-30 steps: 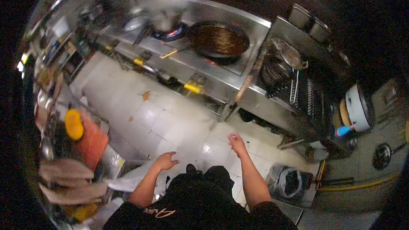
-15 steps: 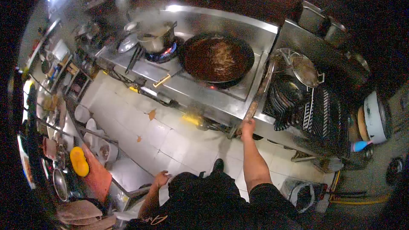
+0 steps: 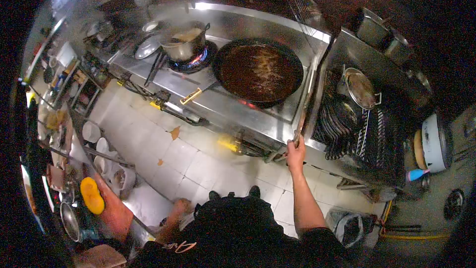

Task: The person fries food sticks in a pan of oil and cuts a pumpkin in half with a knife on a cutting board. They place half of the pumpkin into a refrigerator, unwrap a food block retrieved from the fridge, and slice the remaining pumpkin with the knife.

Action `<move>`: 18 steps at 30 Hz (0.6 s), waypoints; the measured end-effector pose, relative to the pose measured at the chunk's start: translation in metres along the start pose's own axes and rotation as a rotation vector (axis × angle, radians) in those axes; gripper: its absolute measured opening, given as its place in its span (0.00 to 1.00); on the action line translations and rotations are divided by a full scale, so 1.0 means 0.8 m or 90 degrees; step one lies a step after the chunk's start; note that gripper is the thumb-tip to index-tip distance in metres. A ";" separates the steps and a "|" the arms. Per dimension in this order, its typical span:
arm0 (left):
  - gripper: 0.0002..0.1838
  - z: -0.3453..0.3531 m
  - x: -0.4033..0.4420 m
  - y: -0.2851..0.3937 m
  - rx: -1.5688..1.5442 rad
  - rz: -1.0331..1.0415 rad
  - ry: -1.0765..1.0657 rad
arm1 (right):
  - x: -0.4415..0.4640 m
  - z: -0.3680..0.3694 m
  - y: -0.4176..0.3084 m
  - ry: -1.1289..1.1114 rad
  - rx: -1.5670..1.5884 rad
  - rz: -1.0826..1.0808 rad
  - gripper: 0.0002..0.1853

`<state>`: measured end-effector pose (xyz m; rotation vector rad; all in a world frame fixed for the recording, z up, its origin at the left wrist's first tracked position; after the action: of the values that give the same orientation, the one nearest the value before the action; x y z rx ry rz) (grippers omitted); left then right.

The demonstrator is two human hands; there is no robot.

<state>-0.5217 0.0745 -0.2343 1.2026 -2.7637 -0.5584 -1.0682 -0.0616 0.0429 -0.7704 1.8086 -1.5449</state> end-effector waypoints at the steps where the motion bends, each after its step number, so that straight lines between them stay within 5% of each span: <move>1: 0.23 -0.028 0.022 -0.004 -0.231 -0.311 -0.052 | -0.009 0.007 -0.013 0.012 0.003 -0.019 0.21; 2: 0.25 -0.058 0.037 -0.003 -0.419 -0.646 0.006 | -0.017 0.014 -0.024 -0.013 0.025 0.008 0.20; 6: 0.26 -0.182 0.129 0.014 -0.370 -0.455 0.140 | -0.009 0.035 -0.023 -0.049 -0.087 0.002 0.19; 9: 0.23 -0.259 0.181 0.052 -0.590 -0.364 0.252 | 0.014 0.047 -0.004 -0.068 -0.138 0.081 0.14; 18: 0.22 -0.514 0.232 0.222 -0.626 0.153 0.336 | -0.010 0.038 -0.040 -0.238 0.199 0.333 0.07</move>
<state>-0.6857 -0.0705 0.1979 0.6281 -1.7435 -1.1564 -1.0386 -0.0791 0.0719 -0.3628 1.3138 -1.1980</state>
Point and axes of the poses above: each hand's wrist, its own x-axis towards the middle knuckle, its own z-axis out of the palm, y = z × x, the point moved 3 cm from there along x, towards the middle knuckle, and after that the axes turned 4 degrees about z, right-handed, at the moved point
